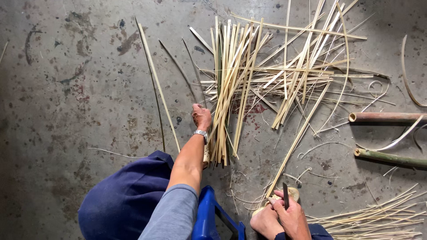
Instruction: The person sits on a low stool and uses a knife to split bamboo strips into thinner strands. They repeatedly pick up bamboo pieces, split them with the knife, and place the resulting strands into a pile on the floor.
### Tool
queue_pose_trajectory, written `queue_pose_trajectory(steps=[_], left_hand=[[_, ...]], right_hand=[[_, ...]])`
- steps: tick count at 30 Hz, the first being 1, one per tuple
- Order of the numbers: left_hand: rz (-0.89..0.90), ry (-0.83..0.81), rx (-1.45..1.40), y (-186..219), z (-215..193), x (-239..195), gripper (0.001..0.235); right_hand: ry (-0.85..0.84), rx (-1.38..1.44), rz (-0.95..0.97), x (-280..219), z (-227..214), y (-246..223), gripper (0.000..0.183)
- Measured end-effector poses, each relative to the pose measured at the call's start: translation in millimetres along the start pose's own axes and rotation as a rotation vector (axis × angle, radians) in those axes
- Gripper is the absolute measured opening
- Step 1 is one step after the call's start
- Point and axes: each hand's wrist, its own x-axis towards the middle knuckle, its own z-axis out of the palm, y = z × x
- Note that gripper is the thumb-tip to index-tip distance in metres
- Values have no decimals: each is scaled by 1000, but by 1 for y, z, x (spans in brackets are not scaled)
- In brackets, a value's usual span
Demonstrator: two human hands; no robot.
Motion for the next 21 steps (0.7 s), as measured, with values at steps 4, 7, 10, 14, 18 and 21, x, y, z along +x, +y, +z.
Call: queue_pose_trajectory(steps=[4,7,10,14,18,21], left_hand=[[139,124,-52,20,-17,-6,28],[324,284,-140,40,-41,-9,32],[376,379,-223,56,-61,11,35],[337,388,-164,68,-85,67,36],[349,386,9,57,-116,112,34],[392,450,135,43,-132,110,48]], right_hand=[[4,-77,9,-1,-1,-7,46],[-1,-51,-6,1,1,-2,48],[-15,-12,-20,6,2,10,49],[-32,-41,-25,13,0,23,52],[-40,23,4,15,2,27,52],[-23,15,8,12,2,24,52]])
